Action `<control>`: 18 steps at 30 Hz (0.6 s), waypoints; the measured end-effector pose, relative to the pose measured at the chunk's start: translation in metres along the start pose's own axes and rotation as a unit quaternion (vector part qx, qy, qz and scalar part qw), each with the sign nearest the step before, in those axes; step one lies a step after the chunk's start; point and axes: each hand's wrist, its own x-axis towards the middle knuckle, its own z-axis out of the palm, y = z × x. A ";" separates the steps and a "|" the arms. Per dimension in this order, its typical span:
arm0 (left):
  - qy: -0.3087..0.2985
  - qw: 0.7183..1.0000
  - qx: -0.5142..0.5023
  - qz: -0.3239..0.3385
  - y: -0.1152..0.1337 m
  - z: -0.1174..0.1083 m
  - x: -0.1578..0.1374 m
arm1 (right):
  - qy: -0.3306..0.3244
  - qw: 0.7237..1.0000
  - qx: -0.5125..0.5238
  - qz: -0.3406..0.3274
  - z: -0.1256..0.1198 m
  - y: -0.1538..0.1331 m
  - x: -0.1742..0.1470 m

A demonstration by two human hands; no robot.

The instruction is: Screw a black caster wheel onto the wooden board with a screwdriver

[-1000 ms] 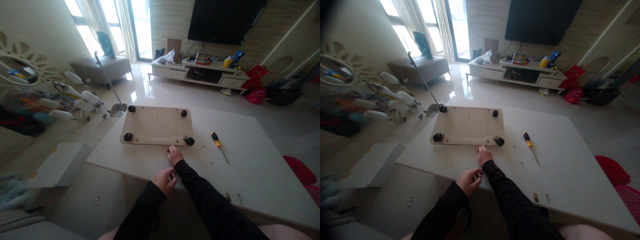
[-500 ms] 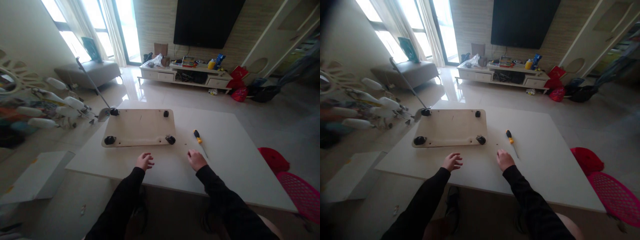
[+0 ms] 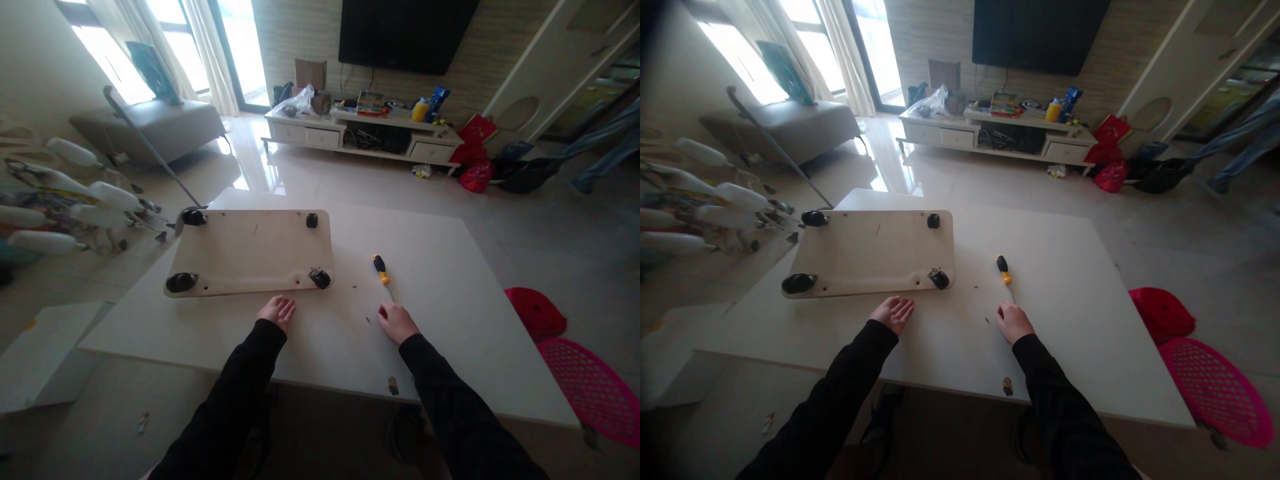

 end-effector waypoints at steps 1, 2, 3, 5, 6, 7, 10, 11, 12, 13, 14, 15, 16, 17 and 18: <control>0.003 1.000 -0.008 -0.002 -0.001 0.004 0.002 | 0.000 1.000 0.006 -0.001 0.002 0.000 0.001; 0.003 1.000 -0.015 -0.003 -0.001 0.008 0.004 | 0.001 1.000 0.012 -0.002 0.003 -0.001 0.002; 0.002 1.000 -0.022 -0.003 -0.002 0.012 0.007 | 0.002 1.000 0.018 -0.001 0.003 -0.002 0.002; 0.000 0.999 -0.033 -0.001 -0.004 0.017 0.012 | 0.005 1.000 0.029 0.004 0.001 -0.003 0.003; 0.001 0.999 -0.037 0.000 -0.004 0.019 0.015 | 0.008 0.999 0.034 0.006 -0.001 -0.003 0.004; 0.005 0.999 -0.039 0.001 -0.005 0.021 0.019 | 0.010 0.999 0.038 0.008 -0.004 -0.004 0.003; 0.018 0.999 -0.042 0.005 -0.007 0.024 0.028 | 0.016 0.999 0.046 0.008 -0.015 -0.005 0.000; 0.021 0.999 -0.041 0.006 -0.007 0.024 0.031 | 0.017 0.999 0.049 0.004 -0.019 -0.006 -0.002; 0.024 0.999 -0.040 0.007 -0.007 0.024 0.034 | 0.018 0.998 0.052 0.000 -0.022 -0.007 -0.004; 0.027 0.999 -0.040 0.007 -0.007 0.024 0.036 | 0.018 0.998 0.055 -0.004 -0.024 -0.009 -0.007; 0.029 0.999 -0.040 0.008 -0.007 0.025 0.037 | 0.018 0.998 0.057 -0.009 -0.026 -0.012 -0.010; 0.032 0.999 -0.040 0.009 -0.008 0.025 0.038 | 0.018 0.998 0.058 -0.013 -0.028 -0.015 -0.013; 0.034 0.998 -0.042 0.011 -0.008 0.025 0.039 | 0.019 0.998 0.059 -0.016 -0.030 -0.017 -0.016; 0.036 0.998 -0.044 0.013 -0.008 0.025 0.040 | 0.021 0.998 0.060 -0.018 -0.031 -0.020 -0.019; 0.038 0.998 -0.047 0.015 -0.009 0.026 0.041 | 0.023 0.998 0.061 -0.019 -0.032 -0.022 -0.022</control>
